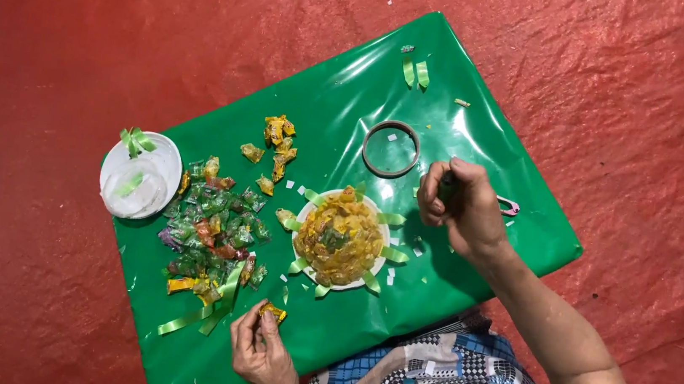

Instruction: Decorating a white plate by attaching green tape strips to the rim and arranging yellow snacks in the center.

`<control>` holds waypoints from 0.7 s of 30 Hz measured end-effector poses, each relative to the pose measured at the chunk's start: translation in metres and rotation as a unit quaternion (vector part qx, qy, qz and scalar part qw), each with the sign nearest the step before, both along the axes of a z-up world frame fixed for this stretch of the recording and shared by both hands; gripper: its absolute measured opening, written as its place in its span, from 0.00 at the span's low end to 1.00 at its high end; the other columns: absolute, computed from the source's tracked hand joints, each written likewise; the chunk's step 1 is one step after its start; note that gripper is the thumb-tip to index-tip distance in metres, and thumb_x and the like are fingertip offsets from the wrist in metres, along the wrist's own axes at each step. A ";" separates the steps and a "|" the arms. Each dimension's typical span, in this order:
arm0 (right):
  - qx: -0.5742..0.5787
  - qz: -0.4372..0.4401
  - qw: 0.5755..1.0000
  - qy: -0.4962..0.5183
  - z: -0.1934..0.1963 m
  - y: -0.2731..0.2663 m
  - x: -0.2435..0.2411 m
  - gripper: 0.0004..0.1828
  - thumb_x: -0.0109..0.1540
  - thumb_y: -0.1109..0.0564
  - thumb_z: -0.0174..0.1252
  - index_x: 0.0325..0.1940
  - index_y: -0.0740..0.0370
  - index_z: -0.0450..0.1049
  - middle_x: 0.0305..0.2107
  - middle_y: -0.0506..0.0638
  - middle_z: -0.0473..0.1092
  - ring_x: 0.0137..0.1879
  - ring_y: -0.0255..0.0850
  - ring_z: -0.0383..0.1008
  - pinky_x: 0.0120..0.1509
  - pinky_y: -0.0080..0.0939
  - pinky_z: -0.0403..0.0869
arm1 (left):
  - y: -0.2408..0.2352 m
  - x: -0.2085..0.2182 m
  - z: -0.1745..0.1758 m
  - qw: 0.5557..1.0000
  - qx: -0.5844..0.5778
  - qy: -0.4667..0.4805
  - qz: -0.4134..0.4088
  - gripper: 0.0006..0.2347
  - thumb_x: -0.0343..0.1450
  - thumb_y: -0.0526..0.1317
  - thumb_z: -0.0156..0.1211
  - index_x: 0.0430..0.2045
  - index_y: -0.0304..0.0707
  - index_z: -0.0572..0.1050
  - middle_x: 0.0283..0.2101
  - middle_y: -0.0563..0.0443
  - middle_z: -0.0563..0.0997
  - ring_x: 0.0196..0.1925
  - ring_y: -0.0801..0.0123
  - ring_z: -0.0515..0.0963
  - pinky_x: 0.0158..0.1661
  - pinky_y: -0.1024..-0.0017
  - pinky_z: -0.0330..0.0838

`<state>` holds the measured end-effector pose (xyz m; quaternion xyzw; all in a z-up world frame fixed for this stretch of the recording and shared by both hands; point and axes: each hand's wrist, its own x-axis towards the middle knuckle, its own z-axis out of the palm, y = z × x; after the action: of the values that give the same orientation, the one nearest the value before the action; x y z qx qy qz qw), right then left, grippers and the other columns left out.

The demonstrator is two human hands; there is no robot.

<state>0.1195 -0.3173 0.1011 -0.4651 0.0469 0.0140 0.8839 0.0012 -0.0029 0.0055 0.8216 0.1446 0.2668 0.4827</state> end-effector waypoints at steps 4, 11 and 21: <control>0.039 -0.028 0.998 0.032 -0.009 0.000 0.000 0.27 0.66 0.45 0.37 0.21 0.64 0.69 0.12 0.50 0.55 0.19 0.39 0.52 0.24 0.40 0.52 | -0.003 0.000 0.003 1.000 -0.015 -0.002 0.005 0.10 0.76 0.35 0.58 0.44 0.24 0.80 0.43 0.42 0.79 0.43 0.61 0.82 0.40 0.71 0.82; 0.031 0.004 0.999 0.025 -0.002 -0.008 -0.005 0.35 0.68 0.26 0.38 0.40 0.59 0.72 0.18 0.47 0.62 0.22 0.35 0.58 0.26 0.34 0.58 | -0.005 0.001 0.007 1.000 -0.027 -0.003 0.012 0.09 0.76 0.35 0.59 0.44 0.25 0.80 0.43 0.43 0.79 0.42 0.63 0.82 0.39 0.73 0.83; 0.052 -0.085 0.995 0.018 -0.008 -0.014 -0.006 0.24 0.65 0.46 0.39 0.23 0.61 0.69 0.14 0.50 0.55 0.19 0.40 0.51 0.24 0.41 0.51 | -0.005 0.002 0.014 1.000 -0.010 0.004 0.008 0.10 0.76 0.37 0.59 0.43 0.27 0.81 0.42 0.44 0.79 0.37 0.66 0.81 0.32 0.74 0.79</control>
<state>0.1133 -0.3314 0.0927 -0.4126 0.1014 -0.0503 0.9038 0.0033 -0.0082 0.0193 0.8167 0.1555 0.2662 0.4878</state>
